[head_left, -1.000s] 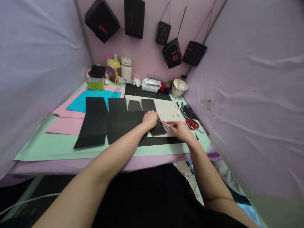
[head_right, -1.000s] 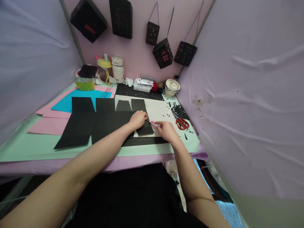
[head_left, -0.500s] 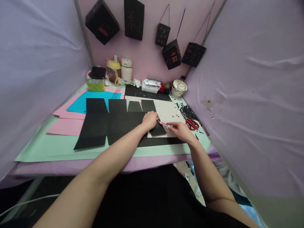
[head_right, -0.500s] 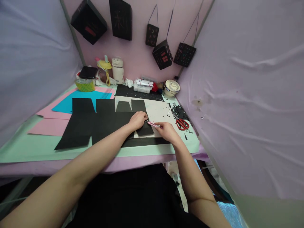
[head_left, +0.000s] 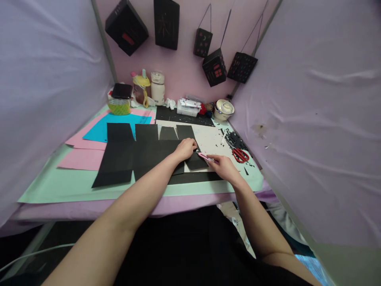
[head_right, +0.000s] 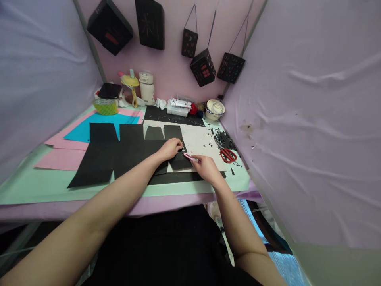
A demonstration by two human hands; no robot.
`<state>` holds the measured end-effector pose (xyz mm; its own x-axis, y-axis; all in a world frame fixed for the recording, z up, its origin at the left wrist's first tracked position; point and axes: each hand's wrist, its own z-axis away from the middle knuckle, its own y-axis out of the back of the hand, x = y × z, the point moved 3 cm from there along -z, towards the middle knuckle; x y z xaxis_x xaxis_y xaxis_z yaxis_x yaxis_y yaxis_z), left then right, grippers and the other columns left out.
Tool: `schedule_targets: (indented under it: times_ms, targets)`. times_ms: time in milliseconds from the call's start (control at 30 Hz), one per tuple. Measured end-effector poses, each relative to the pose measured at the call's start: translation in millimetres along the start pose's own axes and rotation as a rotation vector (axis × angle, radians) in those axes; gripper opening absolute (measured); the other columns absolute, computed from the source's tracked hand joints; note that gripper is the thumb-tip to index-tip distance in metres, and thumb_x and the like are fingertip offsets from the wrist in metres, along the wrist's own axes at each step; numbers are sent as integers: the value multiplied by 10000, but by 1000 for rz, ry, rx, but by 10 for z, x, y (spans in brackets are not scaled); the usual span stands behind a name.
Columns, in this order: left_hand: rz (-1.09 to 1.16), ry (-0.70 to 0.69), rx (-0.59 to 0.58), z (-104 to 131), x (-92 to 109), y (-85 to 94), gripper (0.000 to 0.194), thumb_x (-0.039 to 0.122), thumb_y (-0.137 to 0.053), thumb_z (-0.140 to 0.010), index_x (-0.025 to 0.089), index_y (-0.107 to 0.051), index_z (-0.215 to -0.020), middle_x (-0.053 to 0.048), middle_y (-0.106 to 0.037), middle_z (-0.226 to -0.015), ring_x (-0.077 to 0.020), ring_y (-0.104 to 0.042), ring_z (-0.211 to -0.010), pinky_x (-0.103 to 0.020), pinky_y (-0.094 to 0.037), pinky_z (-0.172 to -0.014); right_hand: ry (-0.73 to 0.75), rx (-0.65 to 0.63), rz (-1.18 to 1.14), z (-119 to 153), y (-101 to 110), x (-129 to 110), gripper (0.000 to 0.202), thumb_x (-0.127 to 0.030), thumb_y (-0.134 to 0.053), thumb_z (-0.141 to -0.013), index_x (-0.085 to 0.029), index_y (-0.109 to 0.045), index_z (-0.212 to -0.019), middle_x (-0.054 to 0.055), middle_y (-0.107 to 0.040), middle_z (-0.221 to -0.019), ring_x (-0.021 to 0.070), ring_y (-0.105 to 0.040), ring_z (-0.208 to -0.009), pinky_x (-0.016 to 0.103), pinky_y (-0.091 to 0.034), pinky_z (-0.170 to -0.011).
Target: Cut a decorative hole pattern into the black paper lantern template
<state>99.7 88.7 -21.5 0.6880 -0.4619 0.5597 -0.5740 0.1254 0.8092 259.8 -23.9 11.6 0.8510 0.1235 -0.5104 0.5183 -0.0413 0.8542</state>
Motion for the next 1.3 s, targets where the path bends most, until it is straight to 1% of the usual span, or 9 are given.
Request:
schedule_targets:
  times_ms: [167,433,567,733,900,1033,1100,1200,1300]
  targets:
    - [25,-47,-24,9,-1,65,118,148,-532,-857,172,-648,-852,-74,-656,-972,-210,-594,-976,-318,-450,-911,22,30,30,66,-69,-25,359,-237,-549,-853,-207,-681,-1186,88,-715,-1109,245,-671,-1013,316,-497,-880]
    - [95,-150,-166,43,-15,207,100,148,-589,-788,180,-657,-855,-29,-678,-920,-169,-624,-880,-272,-473,-828,18,85,22,165,-224,31,397,-238,-512,-873,-184,-629,-1248,98,-686,-1177,228,-651,-1074,339,-475,-963]
    - [95,-175,-181,58,-27,208,169,170,-674,-731,182,-674,-900,-26,-681,-929,-169,-633,-848,-267,-480,-784,22,105,21,176,-261,43,390,-246,-493,-884,-176,-628,-1243,99,-679,-1192,234,-639,-1097,345,-467,-972]
    - [70,-181,-121,75,6,197,81,167,-613,-802,180,-685,-837,-37,-686,-910,-186,-623,-878,-277,-457,-810,7,109,57,215,-196,39,370,-272,-446,-918,-181,-626,-1228,109,-693,-1147,233,-658,-1028,328,-475,-909]
    - [58,-174,-98,69,15,187,103,157,-593,-827,176,-690,-857,-42,-692,-924,-185,-623,-881,-268,-450,-815,-79,109,83,214,-70,175,342,-316,-377,-953,-164,-636,-1117,97,-718,-905,211,-666,-820,292,-472,-778]
    - [53,-173,-91,70,12,187,116,153,-588,-833,174,-697,-866,-47,-696,-934,-186,-624,-885,-268,-450,-824,22,78,75,166,-23,233,340,-309,-379,-948,-151,-673,-1018,111,-703,-964,212,-639,-892,304,-458,-835]
    - [54,-174,-89,74,13,186,127,151,-582,-837,170,-702,-876,-53,-697,-937,-187,-626,-882,-270,-452,-824,46,27,5,146,-20,227,358,-306,-386,-947,-159,-653,-1134,99,-704,-1003,199,-642,-894,306,-467,-842]
    - [58,-176,-81,79,12,181,139,148,-572,-843,165,-705,-883,-57,-696,-932,-188,-626,-877,-274,-454,-822,112,-34,-119,118,-22,181,443,-318,-441,-934,-223,-519,-1360,74,-689,-1119,185,-641,-983,316,-473,-895]
    - [67,-181,-73,83,10,175,133,151,-577,-843,165,-705,-878,-52,-691,-921,-186,-622,-871,-274,-455,-817,214,-46,-112,82,-36,155,485,-332,-588,-865,-249,-550,-1341,84,-652,-1217,217,-603,-1107,351,-446,-973]
